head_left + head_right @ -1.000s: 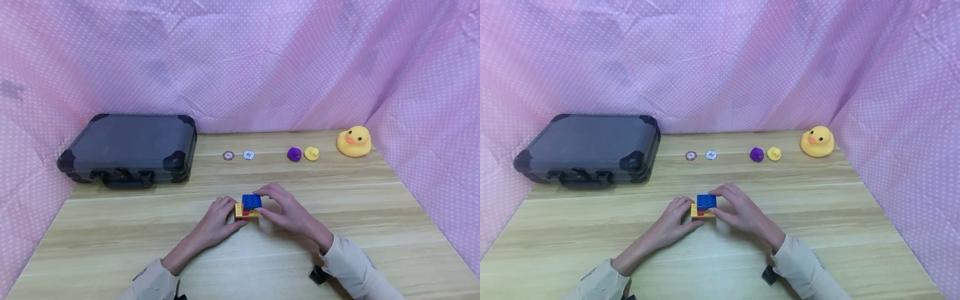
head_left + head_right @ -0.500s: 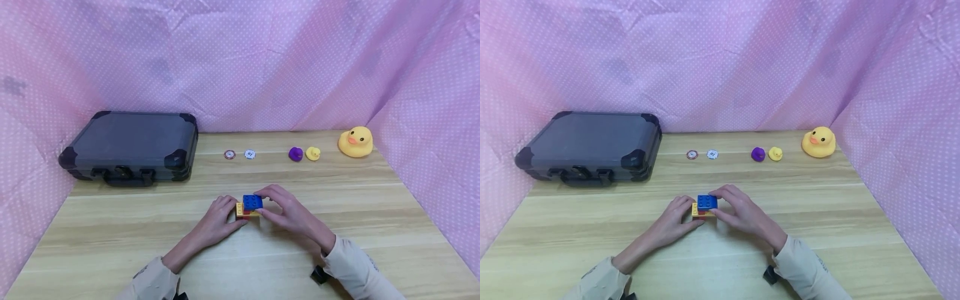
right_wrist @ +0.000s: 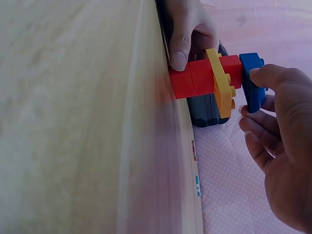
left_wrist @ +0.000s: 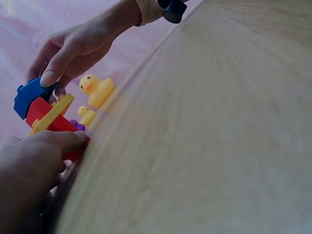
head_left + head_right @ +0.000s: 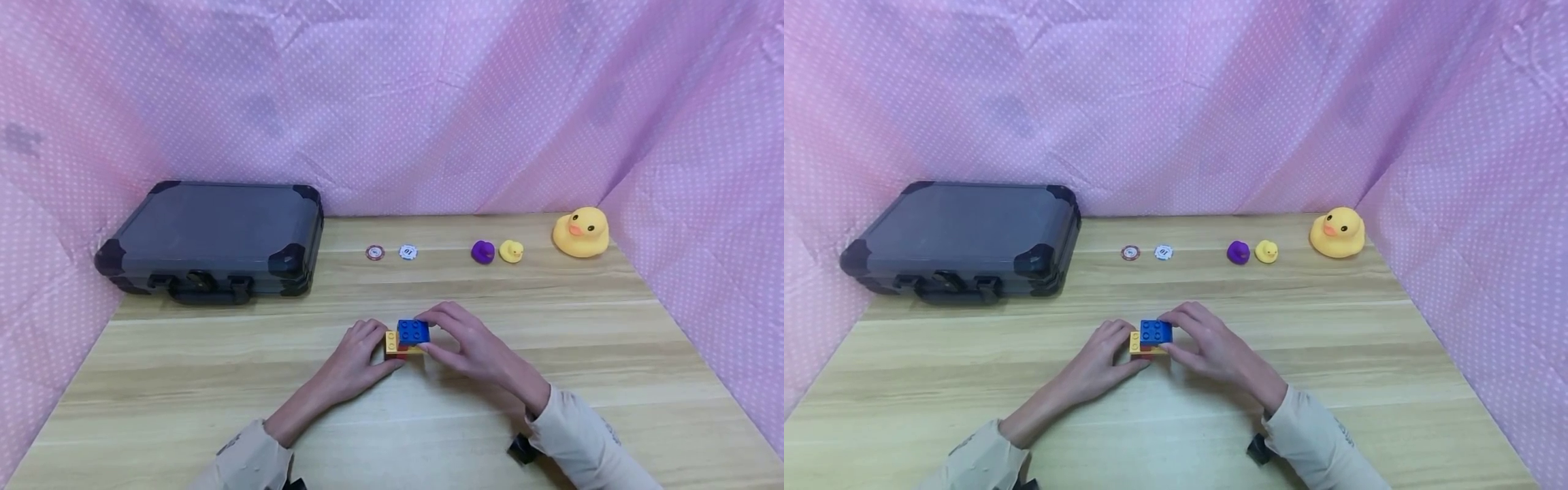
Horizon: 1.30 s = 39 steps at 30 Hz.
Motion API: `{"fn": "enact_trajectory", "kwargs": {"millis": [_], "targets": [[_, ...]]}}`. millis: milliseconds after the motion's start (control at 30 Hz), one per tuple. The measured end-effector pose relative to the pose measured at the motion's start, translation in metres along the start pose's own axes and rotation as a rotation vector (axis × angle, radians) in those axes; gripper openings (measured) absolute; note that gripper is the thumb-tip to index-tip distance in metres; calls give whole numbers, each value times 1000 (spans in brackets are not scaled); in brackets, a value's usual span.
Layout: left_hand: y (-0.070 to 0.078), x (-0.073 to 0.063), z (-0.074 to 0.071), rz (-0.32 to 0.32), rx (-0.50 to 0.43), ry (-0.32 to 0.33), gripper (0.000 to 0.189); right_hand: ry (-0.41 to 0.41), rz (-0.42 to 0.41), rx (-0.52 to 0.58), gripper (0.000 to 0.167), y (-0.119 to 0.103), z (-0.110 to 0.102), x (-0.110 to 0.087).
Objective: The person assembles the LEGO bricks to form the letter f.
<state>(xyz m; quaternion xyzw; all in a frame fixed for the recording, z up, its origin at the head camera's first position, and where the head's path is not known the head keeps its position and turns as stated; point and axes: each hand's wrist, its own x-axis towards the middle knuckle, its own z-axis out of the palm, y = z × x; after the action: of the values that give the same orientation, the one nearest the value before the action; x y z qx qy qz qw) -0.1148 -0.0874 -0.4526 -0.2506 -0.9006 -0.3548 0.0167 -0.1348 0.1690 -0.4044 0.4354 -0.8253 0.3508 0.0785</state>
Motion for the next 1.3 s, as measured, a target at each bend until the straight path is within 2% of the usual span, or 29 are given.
{"fn": "enact_trajectory", "kwargs": {"millis": [467, 800, 1300], "targets": [[1, 0, 0, -1, -16, -8, 36, -51, -61, -63, 38, 0, -6, 3], [0, 0, 0, 6, -10, -6, 37, -109, 10, -66, 41, -3, -11, 6], [0, 0, 0, -3, -13, -10, 36, -179, 2, -133, 43, -9, -17, 12]]}}
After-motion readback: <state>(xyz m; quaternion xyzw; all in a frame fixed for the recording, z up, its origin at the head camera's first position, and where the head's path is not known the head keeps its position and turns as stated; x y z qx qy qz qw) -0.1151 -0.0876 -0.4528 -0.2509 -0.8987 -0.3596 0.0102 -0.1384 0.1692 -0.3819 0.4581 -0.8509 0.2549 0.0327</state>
